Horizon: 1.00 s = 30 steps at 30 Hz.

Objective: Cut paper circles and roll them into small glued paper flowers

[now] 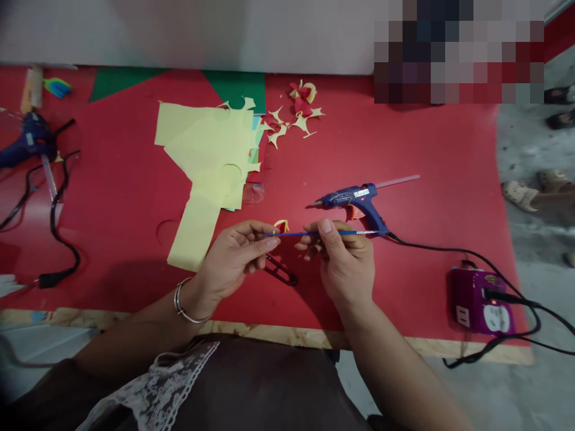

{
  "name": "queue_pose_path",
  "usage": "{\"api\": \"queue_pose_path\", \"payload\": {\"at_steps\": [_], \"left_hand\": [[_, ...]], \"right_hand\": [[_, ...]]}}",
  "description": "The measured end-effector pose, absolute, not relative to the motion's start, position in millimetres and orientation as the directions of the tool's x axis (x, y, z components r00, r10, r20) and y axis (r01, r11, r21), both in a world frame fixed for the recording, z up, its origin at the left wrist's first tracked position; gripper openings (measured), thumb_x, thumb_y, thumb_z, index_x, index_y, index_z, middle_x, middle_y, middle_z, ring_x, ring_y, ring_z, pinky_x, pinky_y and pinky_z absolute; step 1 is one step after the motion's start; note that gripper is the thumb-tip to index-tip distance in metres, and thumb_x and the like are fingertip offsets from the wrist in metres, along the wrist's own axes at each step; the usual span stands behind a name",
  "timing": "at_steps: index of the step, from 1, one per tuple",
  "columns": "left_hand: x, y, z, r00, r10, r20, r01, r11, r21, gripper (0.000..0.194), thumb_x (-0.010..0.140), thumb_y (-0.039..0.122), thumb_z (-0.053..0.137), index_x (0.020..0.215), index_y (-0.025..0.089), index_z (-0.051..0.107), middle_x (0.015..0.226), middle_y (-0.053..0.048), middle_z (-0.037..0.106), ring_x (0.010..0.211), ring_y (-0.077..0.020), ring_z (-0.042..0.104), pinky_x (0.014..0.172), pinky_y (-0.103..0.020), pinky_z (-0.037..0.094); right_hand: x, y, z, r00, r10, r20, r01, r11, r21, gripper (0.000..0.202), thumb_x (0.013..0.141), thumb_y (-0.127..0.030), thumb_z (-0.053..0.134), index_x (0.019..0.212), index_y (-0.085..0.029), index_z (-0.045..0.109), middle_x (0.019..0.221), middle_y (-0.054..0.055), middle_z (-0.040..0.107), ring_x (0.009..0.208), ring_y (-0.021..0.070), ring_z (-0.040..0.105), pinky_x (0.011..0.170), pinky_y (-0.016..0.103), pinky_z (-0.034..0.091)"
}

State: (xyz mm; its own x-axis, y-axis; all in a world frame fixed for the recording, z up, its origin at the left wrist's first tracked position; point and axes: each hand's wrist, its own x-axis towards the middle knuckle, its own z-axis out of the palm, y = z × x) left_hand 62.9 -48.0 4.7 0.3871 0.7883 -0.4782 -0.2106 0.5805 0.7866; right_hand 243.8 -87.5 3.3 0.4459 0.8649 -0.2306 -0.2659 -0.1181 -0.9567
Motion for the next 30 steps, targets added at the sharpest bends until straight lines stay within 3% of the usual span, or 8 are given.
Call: {"api": "queue_pose_path", "payload": {"at_steps": [12,17,30], "left_hand": [[62.9,-48.2,12.3,0.432,0.698,-0.571,-0.211,0.694,0.688,0.033,0.073,0.032,0.093,0.093,0.017,0.071,0.063,0.005,0.067,0.048,-0.0052,0.06,0.042,-0.016,0.037],[62.5,-46.0,11.9,0.439,0.673,-0.596,-0.26,0.73,0.633,0.039,0.076,0.048,0.089,0.08,0.015,0.07,0.075,-0.002,0.075,0.052,-0.0068,0.066,0.042,-0.017,0.037],[56.1,-42.5,6.9,0.508,0.697,-0.506,-0.168,0.656,0.735,0.031,0.079,0.042,0.088,0.079,0.015,0.072,0.071,-0.001,0.073,0.054,-0.0051,0.061,0.049,-0.018,0.039]], "right_hand": [[241.9,-85.8,4.2,0.46,0.852,-0.249,-0.239,-0.152,-0.959,0.045,0.073,-0.062,0.091,0.078,-0.02,0.078,0.066,0.002,0.075,0.049,0.0154,0.071,0.041,0.023,0.055],[241.2,-87.5,4.1,0.443,0.86,-0.252,-0.225,-0.166,-0.96,0.044,0.077,-0.061,0.089,0.079,-0.018,0.077,0.067,0.003,0.077,0.052,0.0163,0.072,0.044,0.024,0.057],[241.1,-88.1,5.0,0.409,0.881,-0.238,-0.243,-0.146,-0.959,0.043,0.077,-0.059,0.09,0.076,-0.018,0.078,0.067,0.002,0.075,0.05,0.0144,0.071,0.043,0.022,0.057]]}}
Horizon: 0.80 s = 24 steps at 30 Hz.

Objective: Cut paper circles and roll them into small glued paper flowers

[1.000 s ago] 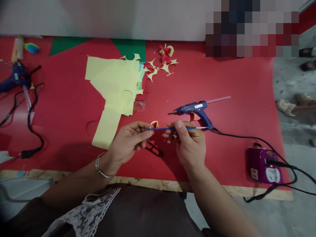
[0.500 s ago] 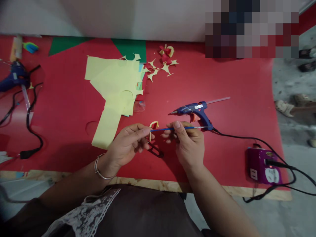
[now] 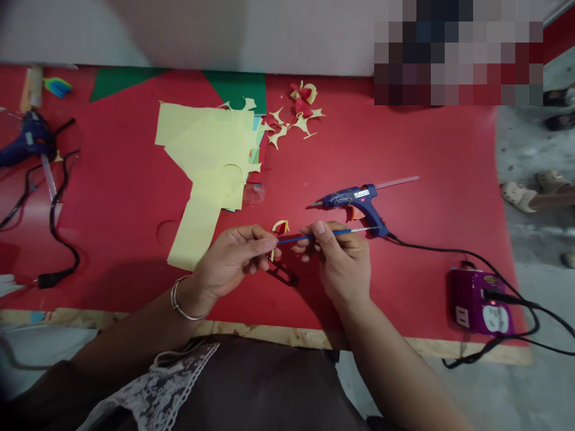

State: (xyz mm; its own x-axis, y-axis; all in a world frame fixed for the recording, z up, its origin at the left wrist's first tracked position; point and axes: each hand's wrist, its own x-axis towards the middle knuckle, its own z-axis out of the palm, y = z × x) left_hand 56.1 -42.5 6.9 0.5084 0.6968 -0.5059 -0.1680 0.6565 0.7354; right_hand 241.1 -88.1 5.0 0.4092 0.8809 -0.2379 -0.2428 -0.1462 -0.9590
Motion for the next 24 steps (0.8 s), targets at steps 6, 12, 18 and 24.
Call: {"api": "queue_pose_path", "payload": {"at_steps": [6,12,18,24], "left_hand": [[55,-41,7,0.498,0.727,-0.473,-0.13,0.602,0.788,0.029,0.08,0.036,0.088,0.094,0.016,0.073,0.075,-0.002,0.075,0.054,-0.0064,0.061,0.051,-0.019,0.044],[53,-40,14,0.506,0.768,-0.394,-0.078,0.495,0.865,0.022,0.086,0.033,0.082,0.098,0.016,0.077,0.077,-0.002,0.075,0.054,-0.0066,0.06,0.055,-0.02,0.051],[51,-43,18,0.52,0.811,-0.268,0.002,0.313,0.95,0.023,0.092,0.034,0.075,0.107,0.018,0.08,0.076,-0.002,0.074,0.057,-0.0083,0.062,0.057,-0.021,0.055],[50,-39,17,0.506,0.812,-0.29,-0.017,0.346,0.938,0.025,0.09,0.034,0.078,0.109,0.019,0.081,0.078,-0.003,0.075,0.057,-0.0088,0.062,0.056,-0.022,0.054]], "right_hand": [[241,-86,7,0.391,0.884,-0.256,-0.262,-0.16,-0.952,0.042,0.075,-0.058,0.092,0.075,-0.019,0.078,0.061,0.002,0.074,0.048,0.0138,0.069,0.043,0.021,0.056],[244,-87,5,0.347,0.89,-0.295,-0.278,-0.203,-0.939,0.042,0.076,-0.058,0.091,0.073,-0.018,0.078,0.059,0.001,0.072,0.043,0.0127,0.067,0.04,0.02,0.054],[245,-87,6,0.341,0.886,-0.313,-0.235,-0.242,-0.942,0.046,0.076,-0.062,0.09,0.068,-0.018,0.075,0.05,0.0,0.065,0.035,0.011,0.057,0.035,0.02,0.049],[247,-87,7,0.317,0.906,-0.279,-0.18,-0.231,-0.956,0.049,0.079,-0.062,0.087,0.063,-0.018,0.072,0.046,-0.002,0.059,0.032,0.0093,0.05,0.03,0.02,0.042]]}}
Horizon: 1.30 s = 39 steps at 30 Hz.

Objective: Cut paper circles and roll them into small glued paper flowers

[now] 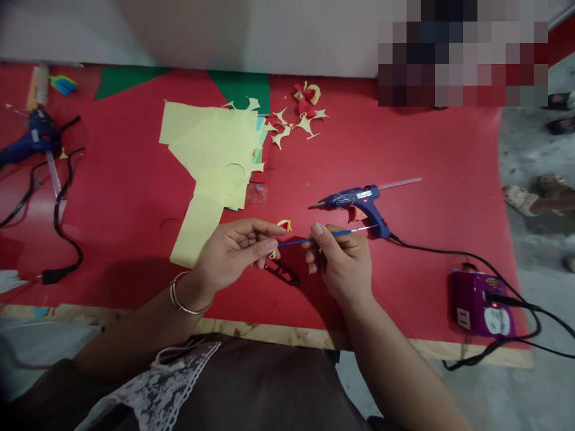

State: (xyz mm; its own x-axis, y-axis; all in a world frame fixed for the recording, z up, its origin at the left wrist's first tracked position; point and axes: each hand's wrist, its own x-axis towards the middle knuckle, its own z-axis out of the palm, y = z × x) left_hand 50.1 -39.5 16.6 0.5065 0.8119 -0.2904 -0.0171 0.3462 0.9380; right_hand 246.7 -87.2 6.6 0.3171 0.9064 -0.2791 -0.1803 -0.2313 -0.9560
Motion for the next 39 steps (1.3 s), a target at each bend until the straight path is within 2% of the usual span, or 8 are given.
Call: {"api": "queue_pose_path", "payload": {"at_steps": [4,9,15,19,27,32,34,39], "left_hand": [[50.0,-35.9,12.4,0.501,0.79,-0.352,-0.054,0.435,0.899,0.023,0.085,0.03,0.082,0.103,0.017,0.079,0.08,-0.004,0.076,0.064,-0.011,0.067,0.056,-0.022,0.054],[48.5,-33.4,10.9,0.504,0.779,-0.372,-0.054,0.459,0.887,0.027,0.081,0.031,0.087,0.103,0.017,0.079,0.087,-0.006,0.078,0.075,-0.013,0.071,0.063,-0.022,0.057],[46.7,-31.7,15.8,0.53,0.773,-0.349,-0.015,0.42,0.907,0.018,0.087,0.03,0.081,0.1,0.017,0.079,0.079,-0.004,0.077,0.065,-0.0108,0.068,0.057,-0.021,0.053],[45.1,-31.2,17.0,0.523,0.789,-0.321,0.011,0.371,0.929,0.02,0.09,0.034,0.077,0.1,0.017,0.079,0.077,-0.003,0.076,0.061,-0.01,0.067,0.054,-0.02,0.052],[44.3,-32.0,14.2,0.502,0.829,-0.245,0.016,0.274,0.962,0.019,0.092,0.028,0.075,0.107,0.017,0.077,0.083,-0.004,0.078,0.061,-0.0092,0.066,0.057,-0.022,0.053],[44.5,-32.0,11.3,0.501,0.822,-0.27,-0.029,0.327,0.944,0.025,0.099,0.038,0.068,0.112,0.018,0.076,0.082,-0.003,0.075,0.058,-0.009,0.066,0.052,-0.021,0.051],[44.3,-32.2,11.0,0.509,0.814,-0.279,-0.055,0.354,0.934,0.023,0.098,0.037,0.07,0.112,0.018,0.075,0.079,-0.002,0.074,0.058,-0.009,0.066,0.052,-0.021,0.051],[43.8,-32.9,9.3,0.529,0.785,-0.321,-0.13,0.449,0.884,0.018,0.088,0.03,0.082,0.097,0.017,0.074,0.081,-0.003,0.075,0.064,-0.0086,0.066,0.061,-0.021,0.053]], "right_hand": [[250.1,-90.1,4.4,0.274,0.925,-0.261,-0.152,-0.227,-0.962,0.044,0.085,-0.055,0.085,0.066,-0.017,0.074,0.051,-0.001,0.062,0.035,0.0081,0.053,0.034,0.018,0.042],[251.8,-91.2,6.7,0.243,0.942,-0.233,-0.116,-0.21,-0.971,0.043,0.086,-0.052,0.085,0.064,-0.017,0.071,0.054,-0.001,0.063,0.037,0.0078,0.054,0.035,0.019,0.042],[252.1,-90.6,6.9,0.234,0.946,-0.224,-0.122,-0.2,-0.972,0.043,0.087,-0.05,0.085,0.063,-0.017,0.071,0.055,-0.001,0.063,0.037,0.0078,0.054,0.036,0.019,0.042],[252.5,-90.6,5.7,0.237,0.947,-0.217,-0.115,-0.194,-0.974,0.045,0.088,-0.05,0.084,0.062,-0.017,0.069,0.055,-0.001,0.063,0.038,0.0076,0.054,0.036,0.019,0.042],[251.9,-90.6,7.8,0.232,0.948,-0.219,-0.118,-0.196,-0.973,0.045,0.087,-0.053,0.084,0.064,-0.017,0.068,0.055,-0.001,0.062,0.037,0.0075,0.053,0.035,0.019,0.042],[252.3,-91.6,6.8,0.225,0.95,-0.218,-0.125,-0.194,-0.973,0.043,0.088,-0.051,0.083,0.064,-0.017,0.069,0.056,-0.001,0.063,0.038,0.0072,0.054,0.036,0.018,0.042],[252.8,-91.5,6.1,0.224,0.95,-0.218,-0.123,-0.194,-0.973,0.044,0.089,-0.05,0.083,0.065,-0.017,0.069,0.056,-0.002,0.063,0.038,0.007,0.054,0.036,0.018,0.042],[253.3,-90.5,5.0,0.232,0.948,-0.218,-0.114,-0.196,-0.974,0.043,0.09,-0.051,0.082,0.067,-0.017,0.069,0.057,-0.002,0.062,0.039,0.0071,0.054,0.037,0.018,0.042]]}}
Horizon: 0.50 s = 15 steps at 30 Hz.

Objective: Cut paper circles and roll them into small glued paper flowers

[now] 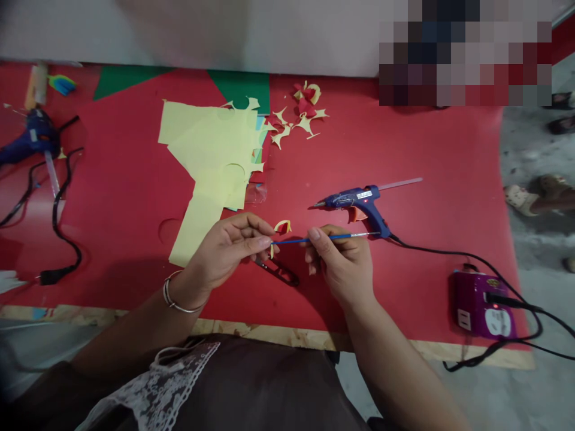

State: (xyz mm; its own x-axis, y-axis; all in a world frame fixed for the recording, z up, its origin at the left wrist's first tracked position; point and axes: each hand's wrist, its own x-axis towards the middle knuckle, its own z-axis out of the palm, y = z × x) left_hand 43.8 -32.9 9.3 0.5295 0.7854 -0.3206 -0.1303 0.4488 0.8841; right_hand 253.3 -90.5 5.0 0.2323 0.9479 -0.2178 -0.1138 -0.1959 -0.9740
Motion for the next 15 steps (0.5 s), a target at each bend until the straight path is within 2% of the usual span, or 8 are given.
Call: {"api": "queue_pose_path", "payload": {"at_steps": [8,15], "left_hand": [[46.5,-33.4,10.3,0.566,0.721,-0.4,-0.201,0.592,0.781,0.023,0.086,0.035,0.083,0.086,0.015,0.071,0.079,-0.005,0.079,0.064,-0.0094,0.067,0.063,-0.021,0.054],[48.1,-37.8,5.4,0.544,0.78,-0.309,-0.224,0.49,0.842,0.024,0.091,0.038,0.081,0.094,0.016,0.07,0.079,-0.003,0.078,0.068,-0.0108,0.071,0.062,-0.02,0.055]], "right_hand": [[252.4,-91.6,5.9,0.247,0.942,-0.226,-0.125,-0.2,-0.972,0.042,0.089,-0.052,0.083,0.069,-0.017,0.072,0.056,-0.002,0.062,0.039,0.0072,0.055,0.037,0.018,0.043],[251.0,-91.8,8.2,0.228,0.945,-0.232,-0.126,-0.208,-0.97,0.045,0.089,-0.055,0.082,0.068,-0.017,0.07,0.056,-0.002,0.062,0.039,0.0073,0.055,0.038,0.019,0.043]]}}
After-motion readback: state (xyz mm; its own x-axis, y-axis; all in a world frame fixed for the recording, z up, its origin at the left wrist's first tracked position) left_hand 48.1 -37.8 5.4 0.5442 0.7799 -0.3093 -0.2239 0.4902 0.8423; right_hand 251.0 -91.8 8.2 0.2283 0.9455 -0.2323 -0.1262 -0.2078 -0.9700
